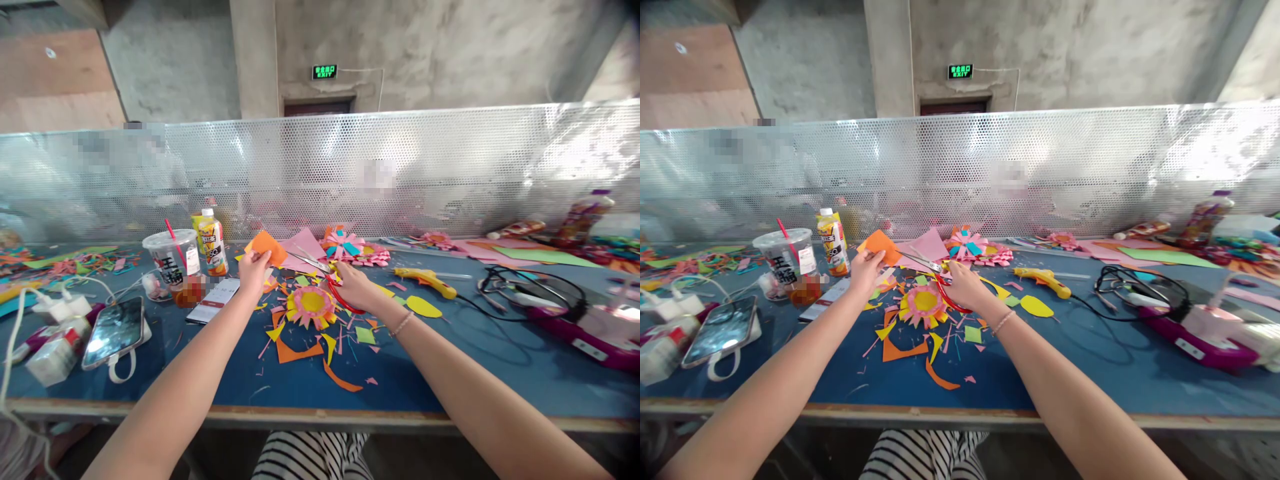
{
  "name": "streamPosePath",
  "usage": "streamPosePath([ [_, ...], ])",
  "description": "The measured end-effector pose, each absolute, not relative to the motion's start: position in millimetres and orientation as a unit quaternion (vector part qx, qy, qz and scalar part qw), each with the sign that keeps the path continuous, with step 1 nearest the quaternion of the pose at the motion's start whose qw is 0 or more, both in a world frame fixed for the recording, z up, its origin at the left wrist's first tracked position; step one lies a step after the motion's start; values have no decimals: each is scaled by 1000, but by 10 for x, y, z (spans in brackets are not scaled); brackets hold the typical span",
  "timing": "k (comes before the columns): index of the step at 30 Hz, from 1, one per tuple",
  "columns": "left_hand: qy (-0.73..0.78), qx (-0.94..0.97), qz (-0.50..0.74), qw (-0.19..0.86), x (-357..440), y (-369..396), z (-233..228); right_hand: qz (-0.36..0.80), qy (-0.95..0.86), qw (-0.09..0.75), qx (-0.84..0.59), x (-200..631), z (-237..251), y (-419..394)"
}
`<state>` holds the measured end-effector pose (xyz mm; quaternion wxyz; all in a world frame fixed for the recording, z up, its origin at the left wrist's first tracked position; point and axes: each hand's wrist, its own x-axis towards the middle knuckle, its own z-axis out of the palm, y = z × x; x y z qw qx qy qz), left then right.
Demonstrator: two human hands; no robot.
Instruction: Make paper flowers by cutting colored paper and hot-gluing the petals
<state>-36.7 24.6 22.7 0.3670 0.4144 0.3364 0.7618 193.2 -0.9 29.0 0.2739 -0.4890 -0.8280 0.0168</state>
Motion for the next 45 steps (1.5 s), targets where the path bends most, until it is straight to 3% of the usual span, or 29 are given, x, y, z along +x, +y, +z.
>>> streamPosePath([
  [6,274,373,752,469,-310,170,252,32,-826,252,-503,1908,328,-65],
  [13,228,385,731,515,-240,114,273,51,-826,250,-503,1903,311,-36],
  [45,225,416,689,549,-45,-22,229,74,-822,245,-510,1857,424,-81],
])
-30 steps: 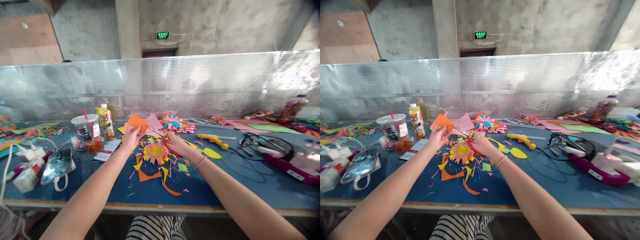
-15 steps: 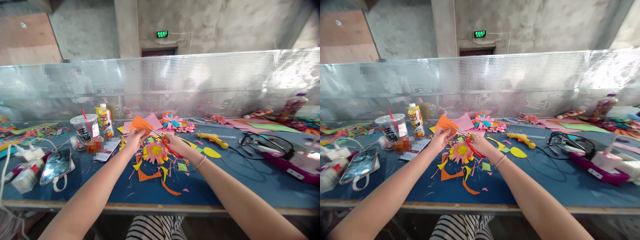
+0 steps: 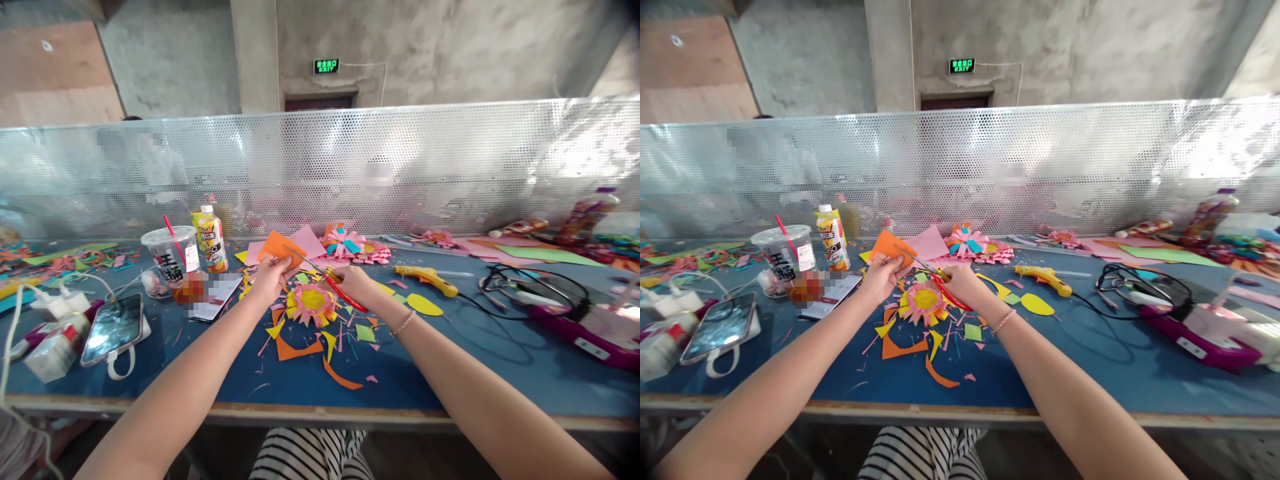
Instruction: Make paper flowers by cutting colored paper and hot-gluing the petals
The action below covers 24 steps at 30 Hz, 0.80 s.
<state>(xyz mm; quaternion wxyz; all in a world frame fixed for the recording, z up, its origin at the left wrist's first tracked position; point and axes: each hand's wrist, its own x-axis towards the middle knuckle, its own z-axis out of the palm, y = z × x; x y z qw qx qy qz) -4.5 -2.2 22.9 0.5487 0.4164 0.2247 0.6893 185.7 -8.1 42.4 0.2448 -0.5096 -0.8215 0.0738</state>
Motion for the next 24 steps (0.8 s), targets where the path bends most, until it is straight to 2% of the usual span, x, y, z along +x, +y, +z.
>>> streamPosePath([
  [8,232,409,684,558,-60,-12,218,80,-828,219,-510,1900,403,-58],
  [19,237,439,633,592,-34,-24,177,203,-834,224,-462,1854,453,-177],
  [24,231,450,628,591,-50,-22,181,185,-820,230,-491,1819,421,-132],
])
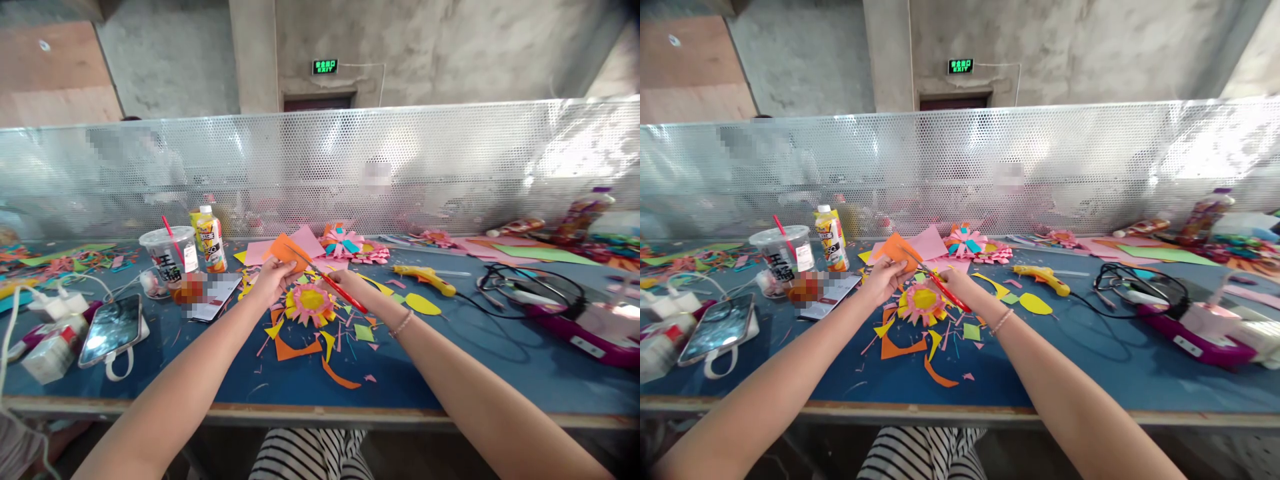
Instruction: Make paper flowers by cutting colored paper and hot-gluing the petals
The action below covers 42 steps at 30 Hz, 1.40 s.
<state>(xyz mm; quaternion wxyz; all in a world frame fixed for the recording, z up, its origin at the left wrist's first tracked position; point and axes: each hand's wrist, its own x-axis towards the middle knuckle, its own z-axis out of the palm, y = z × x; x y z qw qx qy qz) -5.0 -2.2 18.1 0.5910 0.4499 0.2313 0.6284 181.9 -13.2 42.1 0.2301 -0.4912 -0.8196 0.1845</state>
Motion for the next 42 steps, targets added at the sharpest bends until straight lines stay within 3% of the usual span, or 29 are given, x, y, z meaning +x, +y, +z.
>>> streamPosePath([
  [8,238,409,651,593,-63,-1,201,172,-819,229,-496,1790,388,-116],
  [15,251,433,624,599,23,-72,184,264,-832,260,-413,1835,412,-252],
  [27,260,424,619,608,46,-94,195,186,-839,232,-455,1762,341,-136],
  [36,261,462,564,633,81,-133,165,300,-812,271,-422,1771,437,-309],
  [42,280,451,573,625,99,-152,181,247,-828,252,-436,1746,446,-305],
])
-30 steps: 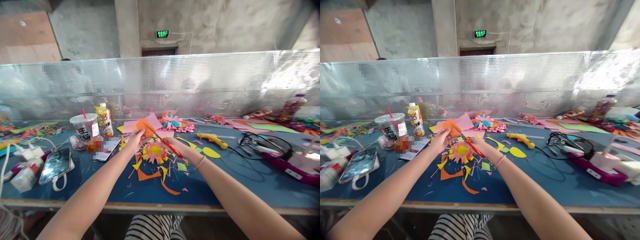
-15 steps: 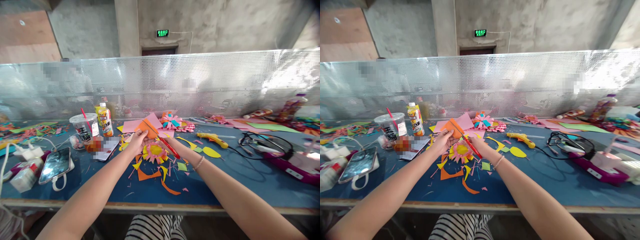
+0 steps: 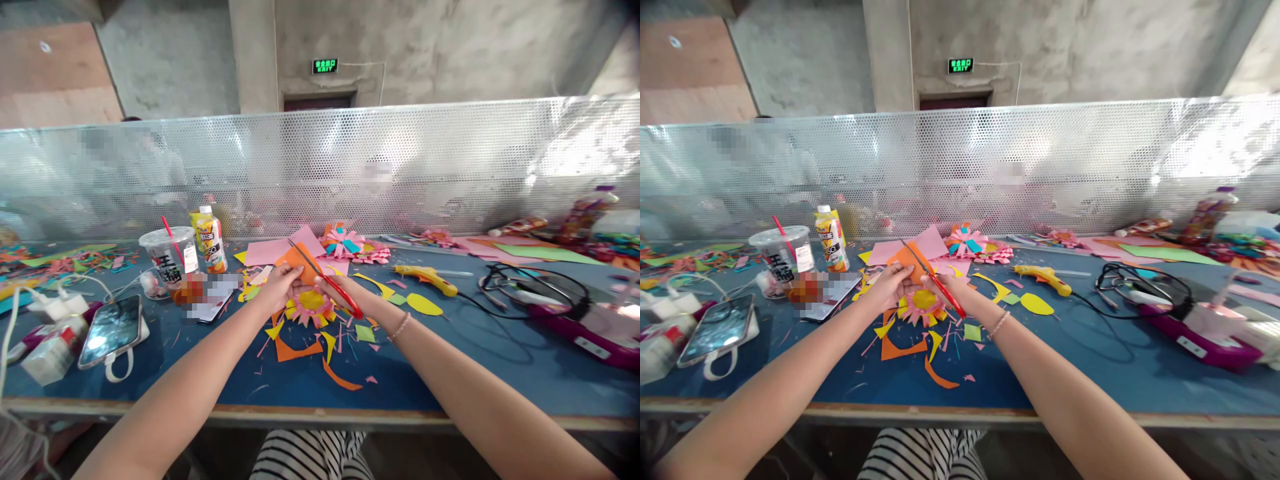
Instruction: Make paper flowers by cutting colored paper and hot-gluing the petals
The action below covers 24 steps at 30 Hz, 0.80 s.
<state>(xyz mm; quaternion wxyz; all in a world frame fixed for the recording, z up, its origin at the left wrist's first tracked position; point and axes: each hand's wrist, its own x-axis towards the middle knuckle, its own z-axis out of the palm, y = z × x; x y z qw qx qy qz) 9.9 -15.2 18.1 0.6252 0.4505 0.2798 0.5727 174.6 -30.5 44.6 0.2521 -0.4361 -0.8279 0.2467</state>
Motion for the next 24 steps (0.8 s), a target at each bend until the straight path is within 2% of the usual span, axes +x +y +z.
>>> streamPosePath([
  [7,285,444,576,625,95,-153,196,232,-833,240,-441,1769,386,-206],
  [14,273,484,531,639,91,-143,136,304,-809,271,-423,1786,457,-315],
  [24,285,473,537,637,77,-117,119,223,-810,234,-489,1756,402,-176],
])
